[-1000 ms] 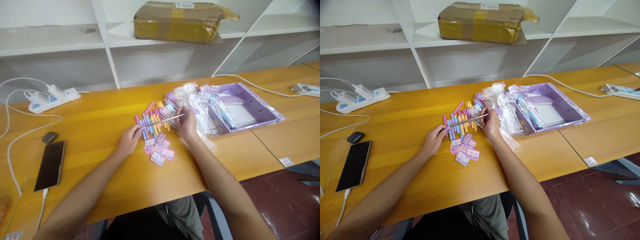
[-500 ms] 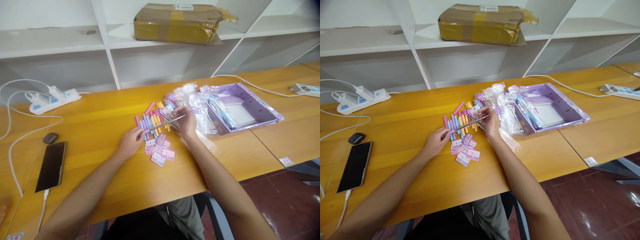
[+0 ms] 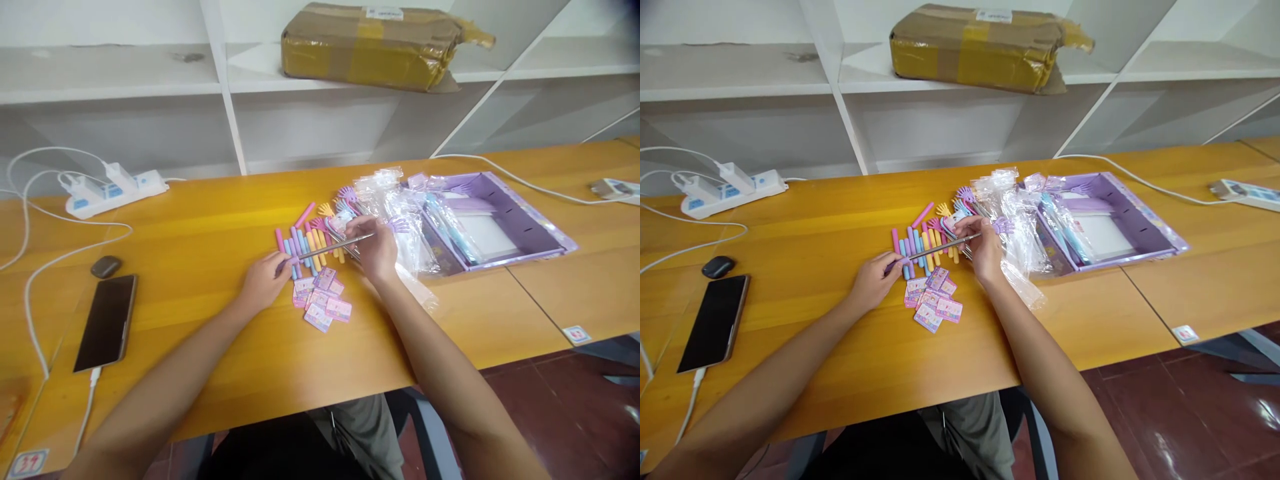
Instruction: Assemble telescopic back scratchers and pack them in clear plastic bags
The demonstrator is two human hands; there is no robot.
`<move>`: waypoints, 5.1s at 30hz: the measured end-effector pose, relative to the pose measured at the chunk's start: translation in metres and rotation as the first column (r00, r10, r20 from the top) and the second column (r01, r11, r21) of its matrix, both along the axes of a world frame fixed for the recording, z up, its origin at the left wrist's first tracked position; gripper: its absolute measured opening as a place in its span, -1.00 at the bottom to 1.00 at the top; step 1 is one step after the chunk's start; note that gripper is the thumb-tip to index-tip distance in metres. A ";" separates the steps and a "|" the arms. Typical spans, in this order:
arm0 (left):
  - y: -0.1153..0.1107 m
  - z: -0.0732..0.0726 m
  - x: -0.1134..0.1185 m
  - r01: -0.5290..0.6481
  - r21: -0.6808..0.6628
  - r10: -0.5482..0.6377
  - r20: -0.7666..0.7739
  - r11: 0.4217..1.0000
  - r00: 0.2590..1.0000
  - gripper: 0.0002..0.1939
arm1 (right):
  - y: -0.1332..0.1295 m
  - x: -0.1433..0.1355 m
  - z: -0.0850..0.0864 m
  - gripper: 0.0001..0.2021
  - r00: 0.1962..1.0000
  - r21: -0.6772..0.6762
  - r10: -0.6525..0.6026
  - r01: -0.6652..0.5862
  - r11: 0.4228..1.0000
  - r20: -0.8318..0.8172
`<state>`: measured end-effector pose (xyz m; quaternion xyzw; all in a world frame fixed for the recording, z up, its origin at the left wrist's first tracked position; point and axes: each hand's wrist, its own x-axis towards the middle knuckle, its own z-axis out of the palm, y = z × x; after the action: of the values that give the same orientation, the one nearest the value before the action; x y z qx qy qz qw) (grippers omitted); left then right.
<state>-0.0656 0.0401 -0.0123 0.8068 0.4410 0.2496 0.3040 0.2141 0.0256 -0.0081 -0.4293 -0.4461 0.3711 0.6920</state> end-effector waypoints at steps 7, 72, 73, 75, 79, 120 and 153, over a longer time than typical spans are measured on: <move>-0.002 0.003 0.000 -0.018 -0.016 0.018 0.001 1.000 1.000 -0.80 | -0.001 -0.002 -0.001 -0.36 0.999 -0.020 0.032 -0.032 0.999 -0.006; -0.005 0.002 -0.001 0.065 -0.048 -0.052 0.240 0.997 0.969 -0.83 | -0.030 -0.077 -0.011 -0.29 0.880 -0.055 0.309 -0.311 0.949 0.360; -0.005 0.002 -0.001 0.062 -0.037 -0.052 0.232 0.997 0.971 -0.84 | -0.031 -0.077 -0.011 -0.29 0.878 -0.052 0.311 -0.315 0.948 0.364; -0.005 0.000 -0.001 0.055 -0.026 -0.048 0.229 0.998 0.972 -0.88 | -0.032 -0.078 -0.010 -0.29 0.873 -0.060 0.325 -0.326 0.944 0.364; -0.006 -0.002 0.001 0.080 -0.069 -0.057 0.292 0.994 0.955 -0.91 | -0.035 -0.069 -0.007 -0.30 0.843 -0.082 0.356 -0.354 0.932 0.403; -0.078 0.098 -0.223 0.195 0.461 0.126 -0.578 0.866 0.806 -0.57 | -0.203 0.226 0.032 -0.59 -0.275 0.384 -0.360 0.038 0.923 0.892; -0.116 0.075 -0.204 0.201 0.475 0.108 -0.547 0.857 0.830 -0.68 | -0.261 0.240 -0.019 -0.57 0.045 -0.125 0.121 0.559 0.819 0.992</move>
<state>-0.2697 -0.0763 0.0626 0.9058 0.4065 0.1047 -0.0576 0.4536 -0.2352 -0.0273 -0.7874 -0.6035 -0.0363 0.1203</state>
